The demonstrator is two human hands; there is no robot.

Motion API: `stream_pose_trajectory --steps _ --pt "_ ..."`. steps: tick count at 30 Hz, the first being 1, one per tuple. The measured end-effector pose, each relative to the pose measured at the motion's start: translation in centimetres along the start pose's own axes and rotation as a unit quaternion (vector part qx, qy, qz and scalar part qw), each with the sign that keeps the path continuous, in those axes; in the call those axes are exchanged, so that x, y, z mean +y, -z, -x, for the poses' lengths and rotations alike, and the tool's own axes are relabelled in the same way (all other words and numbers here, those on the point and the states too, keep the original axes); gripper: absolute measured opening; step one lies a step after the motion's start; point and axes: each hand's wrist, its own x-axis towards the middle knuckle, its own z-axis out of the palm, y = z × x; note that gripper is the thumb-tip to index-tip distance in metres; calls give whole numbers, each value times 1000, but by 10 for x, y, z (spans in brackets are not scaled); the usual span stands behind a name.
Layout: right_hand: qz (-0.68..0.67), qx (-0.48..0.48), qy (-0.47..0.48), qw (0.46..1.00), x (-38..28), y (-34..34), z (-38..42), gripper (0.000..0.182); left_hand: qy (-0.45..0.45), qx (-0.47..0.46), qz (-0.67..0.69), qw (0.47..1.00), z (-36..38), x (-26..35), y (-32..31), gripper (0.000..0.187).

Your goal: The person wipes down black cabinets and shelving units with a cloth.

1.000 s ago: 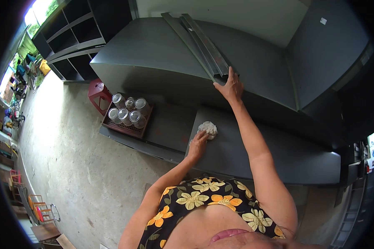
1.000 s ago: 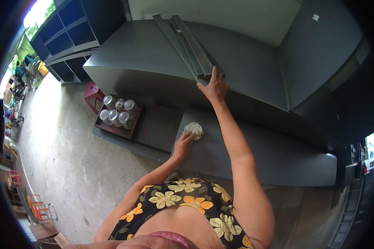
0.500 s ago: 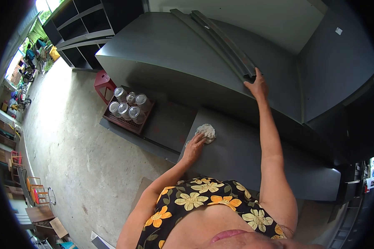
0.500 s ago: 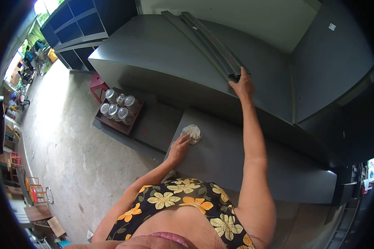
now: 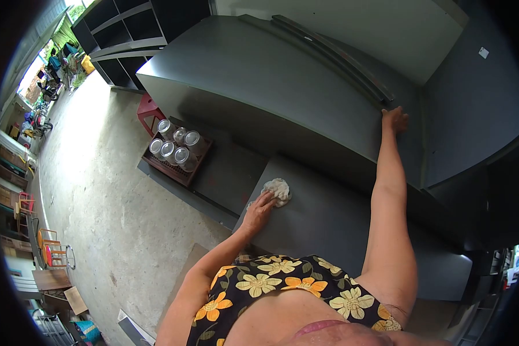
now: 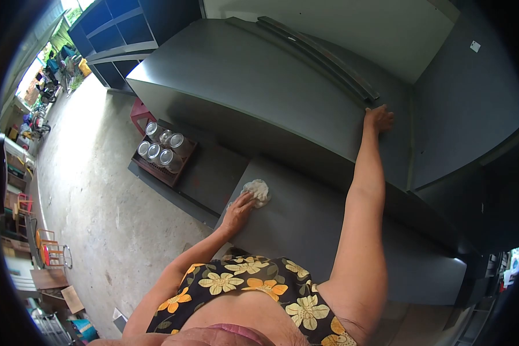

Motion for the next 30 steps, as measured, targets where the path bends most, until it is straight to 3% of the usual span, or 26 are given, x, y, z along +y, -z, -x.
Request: stream_pose_trajectory --steps 5,8,10,13,15,17,20,23,25,29,30 --pt "-3 -19 44 999 4 -15 -18 55 3 -4 -4 1000 0 3 2 30" --pt "-34 18 109 993 17 -7 -8 55 3 10 0 1000 -3 4 2 28" --pt "-136 90 185 969 31 6 12 50 4 18 22 1000 -1 4 2 28" --pt "-312 133 276 899 55 32 77 41 42 65 75 994 -14 5 8 22" --pt "-329 106 314 884 81 42 147 36 105 103 135 980 -32 11 8 20" --pt "-332 73 333 880 109 38 212 30 58 133 174 974 -80 31 19 19" --pt "-322 14 246 914 144 14 299 28 -79 181 226 954 -171 81 36 24" --pt "-286 -25 231 930 156 11 362 26 -183 179 243 936 -248 143 16 26" --pt "-297 -77 201 930 162 12 395 26 -267 148 214 928 -281 180 -7 25" --pt "-318 -91 147 932 172 22 428 24 -259 -74 34 963 -292 216 -124 33" --pt "-328 -102 122 931 176 23 432 24 -260 -65 14 963 -289 219 -141 33"
